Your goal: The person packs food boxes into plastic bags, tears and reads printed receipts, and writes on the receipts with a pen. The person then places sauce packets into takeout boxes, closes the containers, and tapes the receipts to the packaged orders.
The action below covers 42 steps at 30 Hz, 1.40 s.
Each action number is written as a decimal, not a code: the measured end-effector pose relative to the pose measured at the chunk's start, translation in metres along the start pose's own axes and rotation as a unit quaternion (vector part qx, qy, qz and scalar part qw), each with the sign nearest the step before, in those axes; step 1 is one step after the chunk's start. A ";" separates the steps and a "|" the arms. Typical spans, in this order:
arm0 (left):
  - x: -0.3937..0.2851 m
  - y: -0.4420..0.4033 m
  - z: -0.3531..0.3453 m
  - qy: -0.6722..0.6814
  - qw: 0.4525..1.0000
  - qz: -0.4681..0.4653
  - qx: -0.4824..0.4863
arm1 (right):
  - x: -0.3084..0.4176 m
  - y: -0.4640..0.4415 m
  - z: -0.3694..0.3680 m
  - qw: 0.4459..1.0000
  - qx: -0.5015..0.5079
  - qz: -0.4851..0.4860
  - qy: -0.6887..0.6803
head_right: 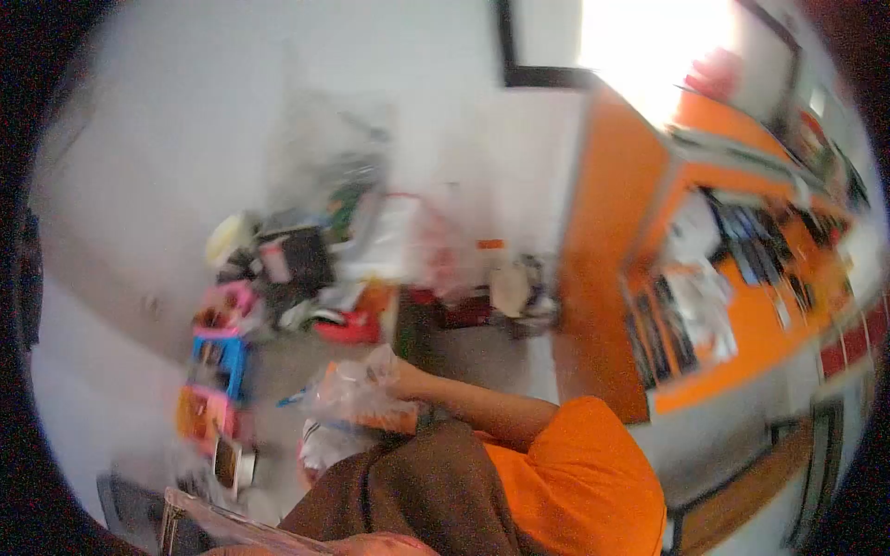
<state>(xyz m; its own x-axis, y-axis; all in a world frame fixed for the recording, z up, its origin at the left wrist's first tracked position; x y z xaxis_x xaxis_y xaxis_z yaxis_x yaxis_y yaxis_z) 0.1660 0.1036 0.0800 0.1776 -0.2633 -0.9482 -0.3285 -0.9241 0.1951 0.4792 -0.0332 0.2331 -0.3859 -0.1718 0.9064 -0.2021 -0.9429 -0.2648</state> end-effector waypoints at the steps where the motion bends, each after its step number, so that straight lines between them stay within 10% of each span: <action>1: -0.003 0.002 -0.016 0.012 0.999 0.014 0.040 | 0.008 0.031 0.011 1.000 -0.029 0.008 0.007; 10: 0.011 0.030 -0.210 0.026 0.943 0.104 0.314 | 0.020 0.341 0.093 0.883 -0.464 -0.026 -0.057; 11: -0.014 0.071 -0.258 0.048 0.912 0.142 0.381 | 0.004 0.404 0.097 0.841 -0.509 -0.110 0.145; 13: -0.023 0.109 -0.313 0.082 0.867 0.159 0.465 | 0.128 0.440 0.103 0.821 -0.555 -0.050 -0.127; 17: -0.046 0.133 -0.381 0.006 0.872 -0.050 0.487 | 0.205 0.529 0.130 0.772 -0.616 0.122 -0.103; 21: -0.088 0.215 -0.436 0.176 0.800 0.096 0.566 | 0.218 0.613 0.160 0.739 -0.673 0.044 0.018; 33: -0.133 0.421 -0.554 0.274 0.774 0.092 0.564 | 0.068 0.624 0.365 0.829 -0.557 0.050 -0.005; 39: -0.112 0.478 -0.592 0.165 0.803 0.071 0.567 | 0.142 0.626 0.368 0.804 -0.585 0.055 0.089; 42: -0.086 0.520 -0.620 0.051 0.757 0.009 0.651 | 0.145 0.621 0.327 0.813 -0.536 0.069 -0.218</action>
<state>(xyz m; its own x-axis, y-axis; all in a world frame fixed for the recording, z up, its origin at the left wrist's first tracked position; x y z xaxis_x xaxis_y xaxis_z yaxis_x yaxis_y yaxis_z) 0.5553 -0.5262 0.4189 0.2118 -0.3545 -0.9107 -0.9557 0.1196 -0.2688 0.5916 -0.7374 0.3078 -0.1625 -0.5592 0.8129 -0.9420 -0.1571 -0.2964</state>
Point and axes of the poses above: each hand's wrist, its own y-axis away from the middle knuckle, its own z-axis out of the back of the hand, x = y × z, the point moved 9 cm from there along -y, towards the middle knuckle, and after that the axes turned 7 degrees about z, right-handed, at the moved point
